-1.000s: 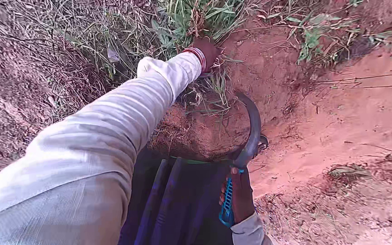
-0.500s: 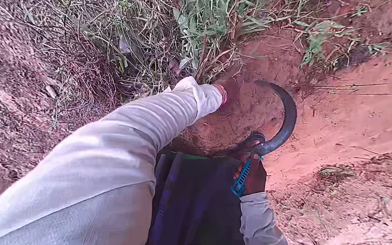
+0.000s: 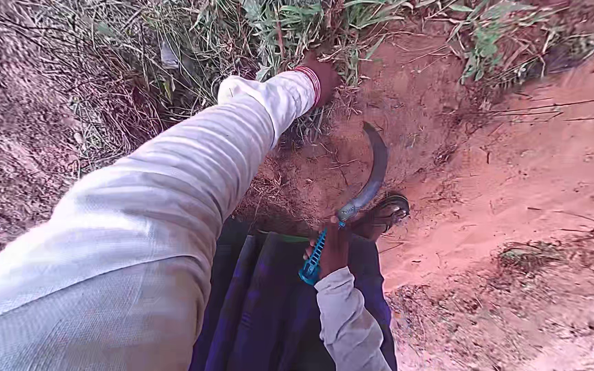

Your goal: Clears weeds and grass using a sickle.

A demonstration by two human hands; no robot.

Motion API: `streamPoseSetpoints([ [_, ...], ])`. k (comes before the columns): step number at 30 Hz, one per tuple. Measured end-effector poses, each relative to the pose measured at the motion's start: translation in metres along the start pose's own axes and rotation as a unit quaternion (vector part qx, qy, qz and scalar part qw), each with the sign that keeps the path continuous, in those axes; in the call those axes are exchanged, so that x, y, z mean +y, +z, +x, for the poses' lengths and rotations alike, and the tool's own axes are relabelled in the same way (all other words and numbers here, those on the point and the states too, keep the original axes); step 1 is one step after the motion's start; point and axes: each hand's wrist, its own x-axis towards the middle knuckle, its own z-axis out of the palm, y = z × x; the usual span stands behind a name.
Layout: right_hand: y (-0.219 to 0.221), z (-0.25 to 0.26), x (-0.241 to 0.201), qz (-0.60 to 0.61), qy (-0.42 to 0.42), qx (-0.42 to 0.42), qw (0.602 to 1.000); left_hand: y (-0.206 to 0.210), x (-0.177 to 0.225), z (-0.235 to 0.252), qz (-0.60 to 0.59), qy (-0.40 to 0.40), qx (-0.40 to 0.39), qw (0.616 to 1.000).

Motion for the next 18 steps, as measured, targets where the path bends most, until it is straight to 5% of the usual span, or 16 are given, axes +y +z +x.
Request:
streamPoseSetpoints([
  [3,-0.038,-0.085,0.067,-0.059,0.028,-0.067,0.996,-0.020,-0.010,-0.012,-0.075,-0.024,0.048,0.996],
  [6,-0.069,-0.114,0.096,-0.149,-0.036,-0.058,0.986,-0.012,-0.020,-0.024,-0.045,0.009,0.048,0.998],
  [9,-0.073,-0.054,0.055,-0.062,-0.168,0.013,0.984,-0.012,-0.039,-0.033,-0.021,0.006,0.093,0.995],
  [12,-0.077,-0.021,0.006,0.008,-0.161,0.068,0.985,-0.003,-0.013,-0.039,0.010,0.040,0.195,0.980],
  [15,-0.079,-0.009,-0.001,0.011,-0.151,0.077,0.985,0.029,0.029,-0.015,0.098,0.233,0.349,0.902],
  [17,-0.078,-0.010,0.005,0.009,-0.149,0.072,0.986,0.042,0.052,0.005,0.125,0.265,0.208,0.933],
  [18,-0.075,-0.011,0.007,0.008,-0.147,0.068,0.987,0.046,0.053,0.014,0.103,0.216,0.130,0.962],
])
